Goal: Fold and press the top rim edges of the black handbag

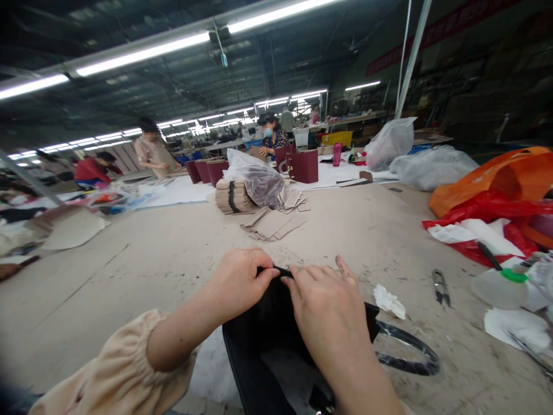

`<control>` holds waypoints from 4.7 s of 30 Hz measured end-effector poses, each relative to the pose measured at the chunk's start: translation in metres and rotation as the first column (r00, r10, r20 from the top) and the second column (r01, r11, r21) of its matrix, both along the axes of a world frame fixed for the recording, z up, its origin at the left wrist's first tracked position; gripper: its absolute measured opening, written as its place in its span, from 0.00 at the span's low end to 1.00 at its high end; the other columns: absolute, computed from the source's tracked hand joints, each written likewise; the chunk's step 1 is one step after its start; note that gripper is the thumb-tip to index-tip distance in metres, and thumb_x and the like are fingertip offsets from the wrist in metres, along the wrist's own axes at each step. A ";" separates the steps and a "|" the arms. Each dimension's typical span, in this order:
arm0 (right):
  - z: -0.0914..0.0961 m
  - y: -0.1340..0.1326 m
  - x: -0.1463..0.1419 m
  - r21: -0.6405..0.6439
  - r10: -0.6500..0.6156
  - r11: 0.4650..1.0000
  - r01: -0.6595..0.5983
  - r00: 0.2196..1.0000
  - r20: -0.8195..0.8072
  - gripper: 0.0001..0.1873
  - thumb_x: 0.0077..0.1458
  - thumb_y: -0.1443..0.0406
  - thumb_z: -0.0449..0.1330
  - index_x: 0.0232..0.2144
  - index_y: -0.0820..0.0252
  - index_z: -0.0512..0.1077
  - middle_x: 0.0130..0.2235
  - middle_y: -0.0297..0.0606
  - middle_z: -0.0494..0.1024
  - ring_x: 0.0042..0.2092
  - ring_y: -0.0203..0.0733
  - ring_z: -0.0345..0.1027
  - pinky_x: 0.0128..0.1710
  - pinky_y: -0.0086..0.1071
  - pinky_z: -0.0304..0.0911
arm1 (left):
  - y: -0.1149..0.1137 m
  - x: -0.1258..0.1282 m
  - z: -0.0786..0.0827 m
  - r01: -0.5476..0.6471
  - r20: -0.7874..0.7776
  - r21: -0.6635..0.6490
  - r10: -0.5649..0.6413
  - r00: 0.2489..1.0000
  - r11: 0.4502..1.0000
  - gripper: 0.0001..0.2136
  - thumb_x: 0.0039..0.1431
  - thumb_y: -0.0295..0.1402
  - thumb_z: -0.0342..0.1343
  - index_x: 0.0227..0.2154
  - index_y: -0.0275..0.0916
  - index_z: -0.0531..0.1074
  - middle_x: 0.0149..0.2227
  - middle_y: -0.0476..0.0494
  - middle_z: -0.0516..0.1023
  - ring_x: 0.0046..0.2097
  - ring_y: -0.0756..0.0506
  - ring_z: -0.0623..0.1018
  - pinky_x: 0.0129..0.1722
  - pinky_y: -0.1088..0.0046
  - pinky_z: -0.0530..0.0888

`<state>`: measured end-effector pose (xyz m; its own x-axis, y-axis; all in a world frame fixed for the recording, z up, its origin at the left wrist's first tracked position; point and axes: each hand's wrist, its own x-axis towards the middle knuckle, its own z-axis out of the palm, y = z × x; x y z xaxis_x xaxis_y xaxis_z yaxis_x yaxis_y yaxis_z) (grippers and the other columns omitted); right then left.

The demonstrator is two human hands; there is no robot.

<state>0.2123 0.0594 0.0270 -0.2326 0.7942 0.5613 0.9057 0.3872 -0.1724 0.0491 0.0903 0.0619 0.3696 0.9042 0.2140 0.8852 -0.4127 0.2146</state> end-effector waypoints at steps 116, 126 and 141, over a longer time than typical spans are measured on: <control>0.002 -0.006 0.035 -0.090 -0.176 0.980 0.178 0.984 0.020 0.10 0.55 0.62 0.54 0.32 0.55 0.75 0.31 0.36 0.78 0.34 0.42 0.71 0.55 0.48 0.49 | 0.010 0.038 0.005 0.169 0.199 -0.080 -0.151 0.968 0.982 0.08 0.48 0.29 0.56 0.17 0.37 0.67 0.28 0.50 0.76 0.31 0.51 0.73 0.33 0.77 0.68; 0.004 -0.006 0.032 -0.102 -0.165 0.981 0.166 0.986 0.024 0.10 0.55 0.62 0.54 0.32 0.53 0.76 0.31 0.34 0.78 0.33 0.42 0.71 0.55 0.49 0.49 | 0.010 0.038 0.002 0.074 0.106 -0.036 -0.070 0.992 0.997 0.08 0.50 0.32 0.52 0.18 0.39 0.70 0.26 0.51 0.75 0.30 0.50 0.72 0.29 0.76 0.65; 0.003 -0.006 0.030 -0.076 -0.137 0.988 0.135 0.990 -0.018 0.09 0.54 0.63 0.55 0.35 0.54 0.75 0.33 0.35 0.79 0.34 0.42 0.72 0.56 0.51 0.47 | 0.009 0.041 0.005 0.052 0.061 -0.017 -0.051 0.997 0.999 0.09 0.50 0.32 0.51 0.18 0.38 0.71 0.25 0.49 0.75 0.28 0.50 0.72 0.27 0.76 0.63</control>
